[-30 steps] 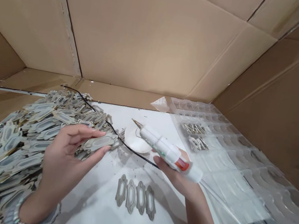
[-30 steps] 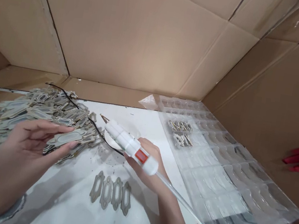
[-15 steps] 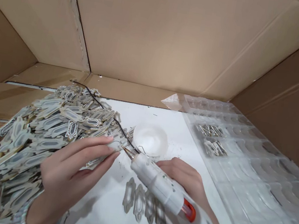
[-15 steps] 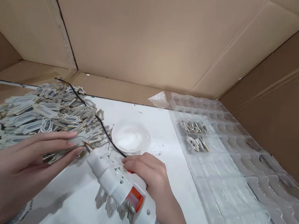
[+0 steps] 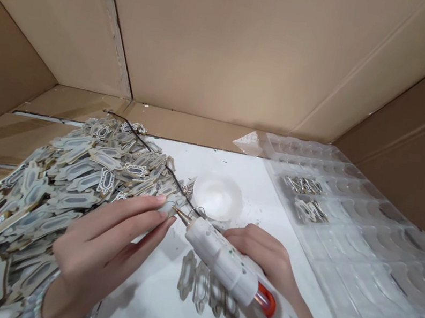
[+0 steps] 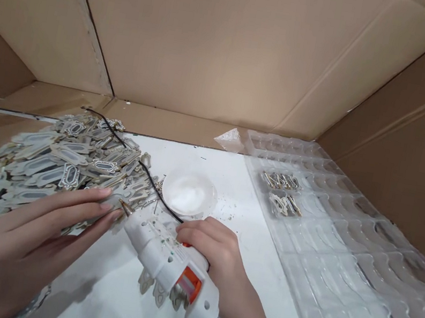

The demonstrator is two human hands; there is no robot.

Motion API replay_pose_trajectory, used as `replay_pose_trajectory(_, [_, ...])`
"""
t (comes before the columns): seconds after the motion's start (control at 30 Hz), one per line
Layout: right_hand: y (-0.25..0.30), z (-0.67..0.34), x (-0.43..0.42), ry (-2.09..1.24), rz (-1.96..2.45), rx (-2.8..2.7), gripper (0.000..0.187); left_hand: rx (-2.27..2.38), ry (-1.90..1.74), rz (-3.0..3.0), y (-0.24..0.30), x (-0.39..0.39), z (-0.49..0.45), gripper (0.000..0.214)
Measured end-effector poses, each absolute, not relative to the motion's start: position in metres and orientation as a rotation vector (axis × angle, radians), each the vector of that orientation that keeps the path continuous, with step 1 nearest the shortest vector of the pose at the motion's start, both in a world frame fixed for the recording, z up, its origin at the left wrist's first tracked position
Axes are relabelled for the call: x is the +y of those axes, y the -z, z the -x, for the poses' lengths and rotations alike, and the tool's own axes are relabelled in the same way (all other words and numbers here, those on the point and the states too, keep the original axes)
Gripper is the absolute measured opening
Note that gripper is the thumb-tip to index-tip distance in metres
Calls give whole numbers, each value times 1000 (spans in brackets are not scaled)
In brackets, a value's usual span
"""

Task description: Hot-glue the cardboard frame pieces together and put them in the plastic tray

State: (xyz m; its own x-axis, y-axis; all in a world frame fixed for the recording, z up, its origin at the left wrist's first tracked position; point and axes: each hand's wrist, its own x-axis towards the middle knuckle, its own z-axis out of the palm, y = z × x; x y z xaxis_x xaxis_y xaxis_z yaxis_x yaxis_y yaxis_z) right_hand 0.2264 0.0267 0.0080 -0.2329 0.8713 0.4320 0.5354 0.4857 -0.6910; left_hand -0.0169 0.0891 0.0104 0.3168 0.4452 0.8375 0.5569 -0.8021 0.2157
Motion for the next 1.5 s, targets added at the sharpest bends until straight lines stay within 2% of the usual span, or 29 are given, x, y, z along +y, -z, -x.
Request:
replay_pose_trajectory(0.63, [-8,-226,25,-519,1234,-1912,19,-900,1417,2404,-16,86,16,18])
replay_pose_trajectory(1.1, [-5,-229,21,-579,1264,-1925,16,-903,1432,2341,-14,88,15,29])
replay_pose_trajectory(1.5, [-10,-226,23,-556,1245,-1897,18,-866,1349,2334,-16,88,15,22])
